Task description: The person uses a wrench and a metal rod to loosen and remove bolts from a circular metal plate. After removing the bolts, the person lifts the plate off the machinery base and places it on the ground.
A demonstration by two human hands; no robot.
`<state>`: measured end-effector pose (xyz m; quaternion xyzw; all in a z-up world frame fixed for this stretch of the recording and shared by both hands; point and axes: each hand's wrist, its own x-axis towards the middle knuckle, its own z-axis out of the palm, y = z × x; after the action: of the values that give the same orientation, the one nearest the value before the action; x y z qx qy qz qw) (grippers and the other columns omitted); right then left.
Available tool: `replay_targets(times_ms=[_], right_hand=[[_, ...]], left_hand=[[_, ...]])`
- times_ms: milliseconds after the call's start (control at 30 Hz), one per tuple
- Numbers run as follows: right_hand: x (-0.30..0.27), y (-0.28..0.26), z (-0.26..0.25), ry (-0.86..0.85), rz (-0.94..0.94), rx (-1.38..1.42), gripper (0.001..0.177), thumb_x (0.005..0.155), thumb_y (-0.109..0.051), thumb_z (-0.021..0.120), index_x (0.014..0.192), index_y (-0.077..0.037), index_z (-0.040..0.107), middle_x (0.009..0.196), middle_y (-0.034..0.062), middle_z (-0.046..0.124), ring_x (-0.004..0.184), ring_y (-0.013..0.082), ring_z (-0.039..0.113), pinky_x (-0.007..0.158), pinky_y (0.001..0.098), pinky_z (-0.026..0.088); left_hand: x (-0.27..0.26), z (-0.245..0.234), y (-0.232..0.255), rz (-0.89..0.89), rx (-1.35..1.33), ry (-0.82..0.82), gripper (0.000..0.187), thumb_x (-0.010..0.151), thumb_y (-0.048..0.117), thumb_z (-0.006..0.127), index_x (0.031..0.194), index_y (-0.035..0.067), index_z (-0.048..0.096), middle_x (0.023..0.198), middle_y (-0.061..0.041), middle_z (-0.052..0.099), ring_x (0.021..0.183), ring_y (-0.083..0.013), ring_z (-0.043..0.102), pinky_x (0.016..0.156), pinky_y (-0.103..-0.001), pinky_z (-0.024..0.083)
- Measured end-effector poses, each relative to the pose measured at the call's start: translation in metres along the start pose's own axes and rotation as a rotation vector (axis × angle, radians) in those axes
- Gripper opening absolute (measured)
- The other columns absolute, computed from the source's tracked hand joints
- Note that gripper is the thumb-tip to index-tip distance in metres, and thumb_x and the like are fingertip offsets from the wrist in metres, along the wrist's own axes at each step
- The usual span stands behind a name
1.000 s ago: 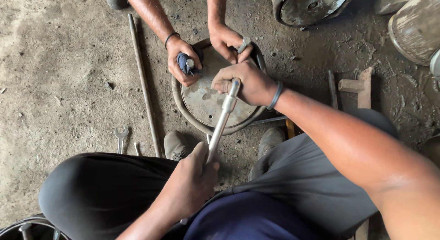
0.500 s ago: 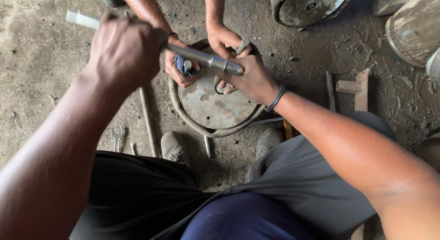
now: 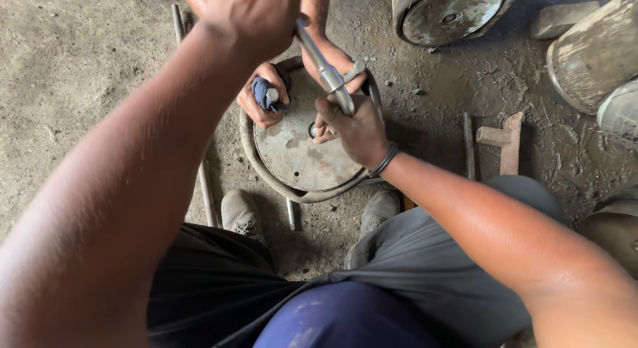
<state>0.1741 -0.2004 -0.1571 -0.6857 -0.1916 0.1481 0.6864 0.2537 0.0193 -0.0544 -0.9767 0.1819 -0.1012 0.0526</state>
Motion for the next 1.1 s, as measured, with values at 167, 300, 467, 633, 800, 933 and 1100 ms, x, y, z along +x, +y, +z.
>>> replay_targets(times_ms=[167, 300, 467, 633, 800, 933, 1100], right_hand=[[0.004, -0.014, 0.004, -0.153, 0.036, -0.180, 0.026, 0.099, -0.030, 0.066, 0.097, -0.004, 0.070, 0.079, 0.0023, 0.070, 0.070, 0.0118, 0.071, 0.057, 0.0261, 0.060], [0.008, -0.026, -0.001, -0.245, -0.068, -0.553, 0.023, 0.103, -0.023, 0.061, 0.094, -0.005, 0.073, 0.073, 0.0035, 0.070, 0.068, 0.0131, 0.070, 0.062, 0.0274, 0.054], [0.007, -0.029, -0.006, -0.256, -0.237, -0.554, 0.018, 0.098, -0.020, 0.062, 0.094, -0.005, 0.071, 0.080, 0.0029, 0.073, 0.077, 0.0136, 0.073, 0.071, 0.0288, 0.056], [-0.002, -0.042, -0.005, -0.169, -0.462, -0.708, 0.020, 0.095, -0.023, 0.071, 0.093, -0.004, 0.071, 0.080, 0.0061, 0.074, 0.074, 0.0190, 0.073, 0.074, 0.0358, 0.054], [-0.001, -0.050, -0.010, -0.297, -0.521, -0.782, 0.019, 0.103, -0.020, 0.064, 0.098, -0.004, 0.072, 0.087, 0.0111, 0.073, 0.082, 0.0270, 0.073, 0.075, 0.0383, 0.055], [0.001, -0.045, -0.009, -0.376, -0.458, -0.726, 0.023, 0.102, -0.025, 0.064, 0.105, -0.005, 0.076, 0.088, 0.0119, 0.075, 0.083, 0.0267, 0.075, 0.075, 0.0377, 0.056], [0.009, -0.040, -0.009, -0.428, -0.381, -0.660, 0.024, 0.103, -0.024, 0.064, 0.109, -0.004, 0.076, 0.086, 0.0079, 0.077, 0.080, 0.0185, 0.075, 0.072, 0.0327, 0.058]], left_hand=[[-0.084, -0.017, 0.005, -0.273, 0.091, -0.077, 0.019, 0.093, 0.018, 0.073, 0.075, 0.013, 0.072, 0.066, -0.006, 0.060, 0.068, -0.0184, 0.052, 0.074, -0.034, 0.046], [-0.196, -0.038, 0.071, -0.441, -0.108, -0.108, 0.032, 0.094, 0.039, 0.069, 0.087, 0.009, 0.062, 0.065, -0.008, 0.064, 0.047, -0.0216, 0.057, 0.042, -0.041, 0.044], [-0.252, -0.053, 0.171, -0.422, -1.364, -0.302, 0.032, 0.093, 0.027, 0.062, 0.107, 0.005, 0.044, 0.076, -0.005, 0.069, 0.063, -0.0176, 0.071, 0.056, -0.034, 0.058], [-0.229, -0.035, 0.171, -0.823, -1.836, -0.457, 0.023, 0.101, 0.022, 0.058, 0.101, 0.000, 0.055, 0.066, -0.008, 0.051, 0.054, -0.0189, 0.049, 0.049, -0.039, 0.042], [-0.234, -0.042, 0.173, -0.702, -1.346, -0.329, 0.018, 0.100, 0.021, 0.059, 0.096, 0.004, 0.058, 0.063, -0.006, 0.058, 0.056, -0.0149, 0.057, 0.054, -0.037, 0.049], [-0.238, -0.047, 0.173, -0.823, -1.369, -0.404, 0.019, 0.099, 0.021, 0.060, 0.095, 0.002, 0.059, 0.061, -0.011, 0.055, 0.054, -0.0198, 0.053, 0.052, -0.042, 0.047], [-0.236, -0.044, 0.183, -0.804, -1.194, -0.272, 0.020, 0.097, 0.022, 0.061, 0.098, 0.002, 0.056, 0.063, -0.015, 0.061, 0.055, -0.0264, 0.061, 0.056, -0.043, 0.049]])
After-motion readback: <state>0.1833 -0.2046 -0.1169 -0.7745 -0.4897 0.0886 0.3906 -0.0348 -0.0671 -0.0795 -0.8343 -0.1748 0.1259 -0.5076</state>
